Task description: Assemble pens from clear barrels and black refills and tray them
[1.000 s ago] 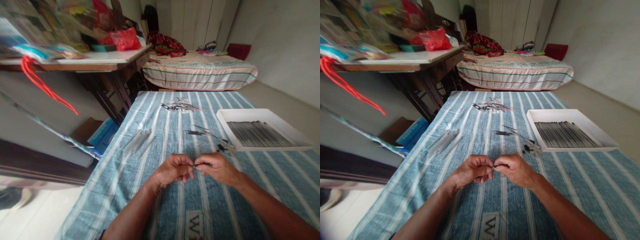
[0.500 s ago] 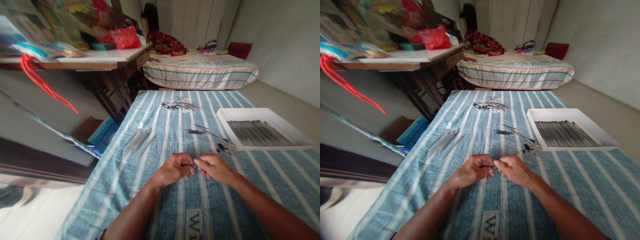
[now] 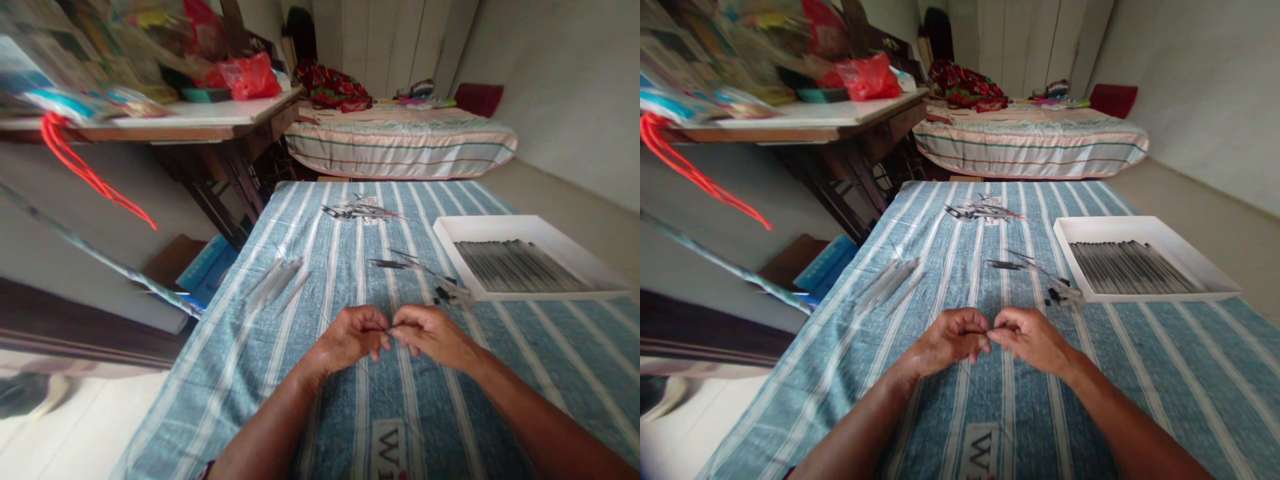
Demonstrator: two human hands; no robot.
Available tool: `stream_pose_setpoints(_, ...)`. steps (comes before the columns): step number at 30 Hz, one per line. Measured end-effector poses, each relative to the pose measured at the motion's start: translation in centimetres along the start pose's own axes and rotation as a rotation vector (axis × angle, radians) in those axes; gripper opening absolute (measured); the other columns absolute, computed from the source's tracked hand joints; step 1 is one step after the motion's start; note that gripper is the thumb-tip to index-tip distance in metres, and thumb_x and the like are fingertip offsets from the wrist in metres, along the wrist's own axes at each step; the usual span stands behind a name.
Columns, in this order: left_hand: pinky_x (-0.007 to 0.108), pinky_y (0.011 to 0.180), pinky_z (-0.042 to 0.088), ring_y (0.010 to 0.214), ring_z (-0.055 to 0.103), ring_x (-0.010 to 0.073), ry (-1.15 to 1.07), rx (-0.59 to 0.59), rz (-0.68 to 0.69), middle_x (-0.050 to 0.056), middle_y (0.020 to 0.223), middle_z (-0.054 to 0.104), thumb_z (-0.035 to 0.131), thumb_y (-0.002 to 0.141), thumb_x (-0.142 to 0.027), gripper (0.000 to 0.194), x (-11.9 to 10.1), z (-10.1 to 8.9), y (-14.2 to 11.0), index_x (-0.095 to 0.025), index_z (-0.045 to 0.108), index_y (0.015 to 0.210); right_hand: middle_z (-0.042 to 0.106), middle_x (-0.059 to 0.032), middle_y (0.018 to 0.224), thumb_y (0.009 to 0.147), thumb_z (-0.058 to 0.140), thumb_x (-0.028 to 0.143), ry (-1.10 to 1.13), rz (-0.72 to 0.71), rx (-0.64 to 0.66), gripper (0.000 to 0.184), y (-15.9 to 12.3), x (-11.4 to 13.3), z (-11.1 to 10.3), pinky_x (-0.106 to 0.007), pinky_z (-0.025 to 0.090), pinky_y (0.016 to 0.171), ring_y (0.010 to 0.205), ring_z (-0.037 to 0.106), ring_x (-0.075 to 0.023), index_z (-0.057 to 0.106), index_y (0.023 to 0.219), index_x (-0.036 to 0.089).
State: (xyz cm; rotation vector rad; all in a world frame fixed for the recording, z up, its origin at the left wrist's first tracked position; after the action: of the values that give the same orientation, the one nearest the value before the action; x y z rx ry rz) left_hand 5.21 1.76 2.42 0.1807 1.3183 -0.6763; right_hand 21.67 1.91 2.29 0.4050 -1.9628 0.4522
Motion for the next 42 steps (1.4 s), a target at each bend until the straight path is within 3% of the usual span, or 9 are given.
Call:
stream_pose_setpoints(4, 0.018, 0.043, 0.035, 0.045, 0.052, 0.0059, 0.016, -0.003, 0.005, 0.000, 0.063, 0.065, 0.064, 0.066, -0.013, 0.012, -0.1, 0.0, 0.0, -0.014, 0.057, 0.076, 0.050, 0.0041, 0.047, 0.086, 0.044, 0.043, -0.076, 0.017, -0.018, 0.039, 0.0, 0.2, 0.1, -0.017, 0.034, 0.040, 0.038, 0.044, -0.0063, 0.048, 0.057, 0.018)
stream_pose_setpoints(8, 0.017, 0.042, 0.032, 0.046, 0.052, 0.0062, 0.031, -0.017, 0.005, 0.000, 0.063, 0.066, 0.062, 0.065, -0.011, 0.012, -0.2, -0.2, 0.1, -0.015, 0.057, 0.075, 0.053, 0.0044, 0.052, 0.083, 0.051, 0.040, -0.066, -0.027, -0.058, 0.030, 0.1, 0.3, 0.2, -0.017, 0.035, 0.042, 0.042, 0.047, -0.0064, 0.052, 0.062, 0.018)
stream_pose_setpoints(12, 0.017, 0.041, 0.032, 0.045, 0.052, 0.0065, 0.058, -0.012, -0.005, 0.001, 0.063, 0.066, 0.062, 0.064, -0.010, 0.012, -0.4, 0.0, 0.0, -0.015, 0.057, 0.074, 0.048, 0.0049, 0.045, 0.086, 0.045, 0.041, -0.058, 0.018, -0.062, 0.039, 0.1, 0.2, 0.4, -0.018, 0.033, 0.040, 0.038, 0.043, -0.0060, 0.048, 0.056, 0.018)
stream_pose_setpoints(15, 0.017, 0.042, 0.033, 0.044, 0.051, 0.0064, 0.073, -0.028, -0.017, 0.000, 0.062, 0.065, 0.060, 0.064, -0.008, 0.012, -0.6, 0.1, 0.0, -0.015, 0.056, 0.073, 0.053, 0.0046, 0.052, 0.083, 0.051, 0.038, -0.006, -0.006, -0.071, 0.027, -0.1, 0.3, 0.4, -0.017, 0.035, 0.041, 0.042, 0.047, -0.0065, 0.053, 0.065, 0.017)
stream_pose_setpoints(23, 0.022, 0.050, 0.041, 0.052, 0.054, 0.0096, 0.089, -0.029, 0.021, 0.000, 0.064, 0.064, 0.063, 0.064, -0.010, 0.015, 0.2, -0.1, 0.4, -0.015, 0.056, 0.077, 0.052, 0.0050, 0.049, 0.084, 0.049, 0.040, 0.044, 0.045, -0.094, 0.033, -0.3, -0.1, 0.6, -0.016, 0.034, 0.039, 0.037, 0.046, -0.0055, 0.046, 0.059, 0.018)
stream_pose_setpoints(31, 0.024, 0.064, 0.041, 0.068, 0.056, 0.0128, 0.295, -0.100, 0.156, 0.000, 0.071, 0.063, 0.064, 0.070, -0.017, 0.010, -0.6, 0.4, 0.4, -0.015, 0.061, 0.079, 0.051, 0.0062, 0.039, 0.083, 0.047, 0.044, 0.306, 0.234, -0.144, 0.036, 0.6, -0.7, 1.2, -0.016, 0.023, 0.028, 0.027, 0.039, -0.0058, 0.042, 0.058, 0.019)
stream_pose_setpoints(38, 0.023, 0.055, 0.035, 0.057, 0.047, 0.0113, 0.476, -0.037, 0.022, -0.002, 0.057, 0.054, 0.059, 0.077, -0.030, 0.018, -0.7, -0.2, 0.1, -0.015, 0.065, 0.070, 0.050, 0.0054, 0.042, 0.085, 0.043, 0.047, 0.212, 0.164, -0.155, 0.039, 0.3, -0.5, 0.6, -0.018, 0.026, 0.032, 0.030, 0.041, -0.0067, 0.043, 0.057, 0.020)
stream_pose_setpoints(42, 0.023, 0.053, 0.030, 0.056, 0.041, 0.0098, 0.427, -0.082, 0.025, -0.003, 0.057, 0.049, 0.061, 0.074, -0.032, 0.018, -1.0, -0.4, 0.1, -0.015, 0.065, 0.069, 0.050, 0.0038, 0.046, 0.084, 0.043, 0.046, -0.075, 0.079, -0.341, 0.038, 0.1, -2.0, -1.5, -0.021, 0.033, 0.043, 0.040, 0.046, -0.0093, 0.044, 0.057, 0.020)
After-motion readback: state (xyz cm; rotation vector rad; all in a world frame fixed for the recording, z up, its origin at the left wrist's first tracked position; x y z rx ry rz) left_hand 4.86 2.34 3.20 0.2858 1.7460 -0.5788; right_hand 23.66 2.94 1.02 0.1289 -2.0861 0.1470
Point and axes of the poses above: each hand's wrist, its own y-axis towards the middle knuckle, its own z-axis out of the palm, x = y × z, the point moved 2 cm from there along y, towards the middle knuckle
